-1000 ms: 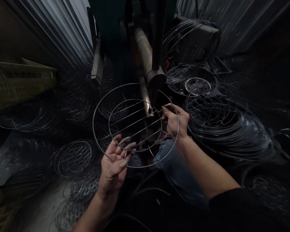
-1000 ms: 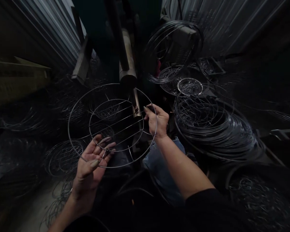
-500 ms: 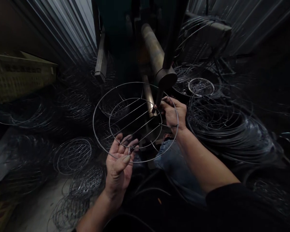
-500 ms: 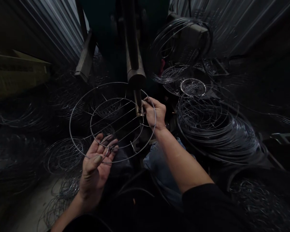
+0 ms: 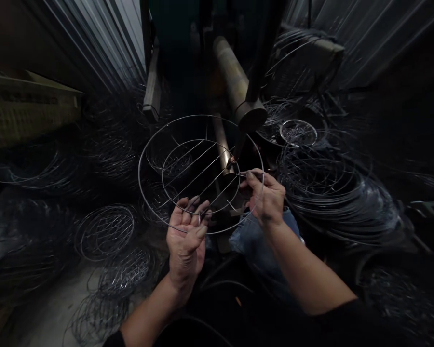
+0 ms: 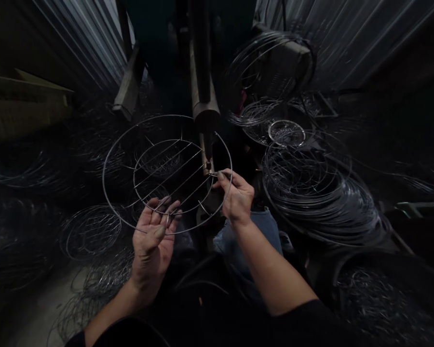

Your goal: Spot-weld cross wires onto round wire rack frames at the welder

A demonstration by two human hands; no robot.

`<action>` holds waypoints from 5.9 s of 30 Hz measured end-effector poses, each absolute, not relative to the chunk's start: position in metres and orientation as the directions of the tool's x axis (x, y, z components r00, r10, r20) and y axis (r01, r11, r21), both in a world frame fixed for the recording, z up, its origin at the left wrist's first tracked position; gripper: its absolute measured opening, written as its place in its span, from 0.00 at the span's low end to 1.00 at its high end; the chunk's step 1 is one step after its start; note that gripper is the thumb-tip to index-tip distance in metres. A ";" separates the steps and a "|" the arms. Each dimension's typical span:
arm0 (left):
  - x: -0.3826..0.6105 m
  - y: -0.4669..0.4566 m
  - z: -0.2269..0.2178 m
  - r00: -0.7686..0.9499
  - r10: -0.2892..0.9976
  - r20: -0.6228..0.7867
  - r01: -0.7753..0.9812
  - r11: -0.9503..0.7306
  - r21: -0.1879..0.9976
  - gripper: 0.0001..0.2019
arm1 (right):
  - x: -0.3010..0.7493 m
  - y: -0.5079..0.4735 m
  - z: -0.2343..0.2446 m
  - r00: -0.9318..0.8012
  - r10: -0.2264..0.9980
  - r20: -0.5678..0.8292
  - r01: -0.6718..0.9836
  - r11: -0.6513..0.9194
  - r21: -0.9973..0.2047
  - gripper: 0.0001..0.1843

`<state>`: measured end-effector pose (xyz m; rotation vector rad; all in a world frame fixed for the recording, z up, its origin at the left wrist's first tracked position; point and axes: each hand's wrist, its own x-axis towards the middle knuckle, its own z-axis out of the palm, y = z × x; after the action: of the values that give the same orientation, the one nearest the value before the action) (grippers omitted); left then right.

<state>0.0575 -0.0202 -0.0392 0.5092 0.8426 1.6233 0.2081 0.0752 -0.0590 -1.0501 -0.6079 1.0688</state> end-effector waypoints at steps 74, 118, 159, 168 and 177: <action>-0.014 0.057 -0.009 -0.607 0.764 0.219 -0.128 -0.366 0.922 0.22 | 0.223 0.148 -0.047 0.330 0.926 0.183 -0.113 0.231 -0.966 0.04; 0.000 0.053 -0.009 -0.705 0.601 0.376 0.091 -0.450 0.889 0.19 | 0.218 0.137 -0.063 0.400 0.856 0.329 0.088 0.321 -0.943 0.03; -0.044 0.125 0.012 -0.389 0.913 0.120 -0.142 -0.188 0.972 0.12 | 0.217 0.043 -0.060 0.438 0.886 0.154 -0.157 0.244 -0.957 0.10; -0.011 0.046 0.007 -0.539 0.808 0.237 0.011 -0.274 0.962 0.20 | 0.229 0.085 -0.053 0.469 0.874 0.131 -0.156 0.228 -0.961 0.11; 0.007 0.025 -0.002 -0.662 0.605 0.442 0.203 -0.423 0.883 0.19 | 0.220 0.135 -0.059 0.375 0.902 0.216 -0.076 0.262 -0.962 0.10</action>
<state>0.0068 0.0246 -0.0018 1.1262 1.5070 2.1706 0.2203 0.1347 -0.0592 -1.0960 -0.9557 0.8198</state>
